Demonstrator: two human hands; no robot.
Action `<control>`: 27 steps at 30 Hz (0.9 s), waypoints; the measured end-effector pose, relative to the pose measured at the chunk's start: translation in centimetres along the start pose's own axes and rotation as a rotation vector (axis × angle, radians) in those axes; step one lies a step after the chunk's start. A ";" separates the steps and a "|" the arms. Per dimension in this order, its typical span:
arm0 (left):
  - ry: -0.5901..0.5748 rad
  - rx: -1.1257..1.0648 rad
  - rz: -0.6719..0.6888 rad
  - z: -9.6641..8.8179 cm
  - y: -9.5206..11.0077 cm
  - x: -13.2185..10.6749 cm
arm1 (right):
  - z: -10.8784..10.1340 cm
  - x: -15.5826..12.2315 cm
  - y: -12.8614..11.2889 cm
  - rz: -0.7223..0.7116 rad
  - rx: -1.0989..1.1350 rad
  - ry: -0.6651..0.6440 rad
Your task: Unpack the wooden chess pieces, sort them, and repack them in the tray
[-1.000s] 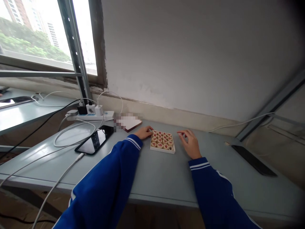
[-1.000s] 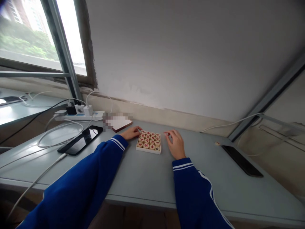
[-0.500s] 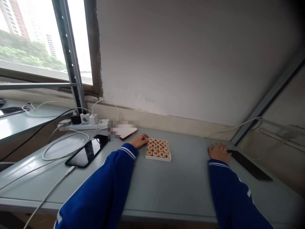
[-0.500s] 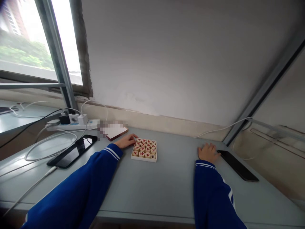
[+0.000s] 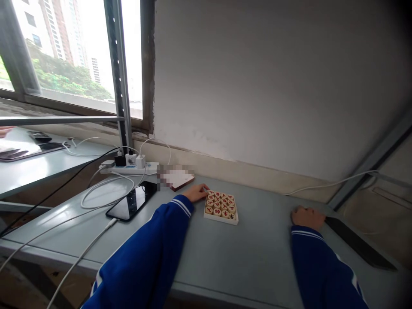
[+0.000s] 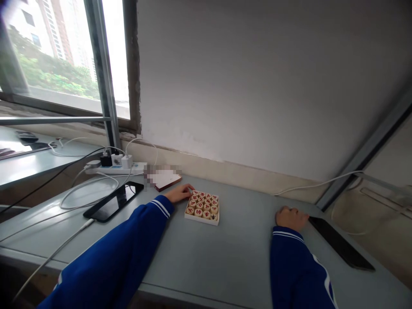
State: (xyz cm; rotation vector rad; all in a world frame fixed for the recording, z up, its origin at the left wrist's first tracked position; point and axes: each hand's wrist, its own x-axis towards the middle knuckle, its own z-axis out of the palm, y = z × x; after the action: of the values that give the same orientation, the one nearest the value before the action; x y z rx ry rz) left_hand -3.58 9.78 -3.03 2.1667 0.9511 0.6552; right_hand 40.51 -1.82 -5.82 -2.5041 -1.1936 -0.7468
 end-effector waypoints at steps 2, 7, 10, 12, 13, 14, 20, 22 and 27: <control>0.007 0.014 0.009 0.0 0.0 0.0 | -0.4 -0.2 -0.4 0.014 -0.083 0.134; -0.004 0.022 0.010 0.0 0.0 0.0 | -0.7 -0.2 -0.3 0.136 -0.013 0.261; 0.010 0.023 0.020 0.0 0.0 0.1 | -0.7 0.1 0.2 0.209 0.090 0.247; 0.019 0.026 0.017 0.0 -0.1 0.2 | -0.4 0.4 0.7 0.212 0.134 0.079; 0.016 0.024 0.013 0.0 -0.2 0.3 | -0.2 0.6 0.9 0.203 0.147 -0.027; 0.012 0.021 0.009 0.0 -0.2 0.3 | 0.0 0.7 1.2 0.190 0.158 -0.120; 0.001 0.012 -0.003 -0.2 0.1 0.2 | 0.2 1.2 1.7 0.083 0.175 -0.209; -0.006 0.011 -0.009 -0.2 0.3 0.2 | -0.4 1.2 1.0 0.034 0.182 -0.184; -0.023 0.012 -0.019 -0.3 0.4 0.3 | -3.4 0.4 -3.8 -0.194 0.614 -0.263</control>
State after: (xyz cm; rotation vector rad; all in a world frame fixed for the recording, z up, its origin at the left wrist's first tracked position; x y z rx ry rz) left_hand -3.38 9.88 -2.48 2.1684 0.9642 0.6160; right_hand 36.60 -0.67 -2.71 -2.0245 -1.4903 -0.0527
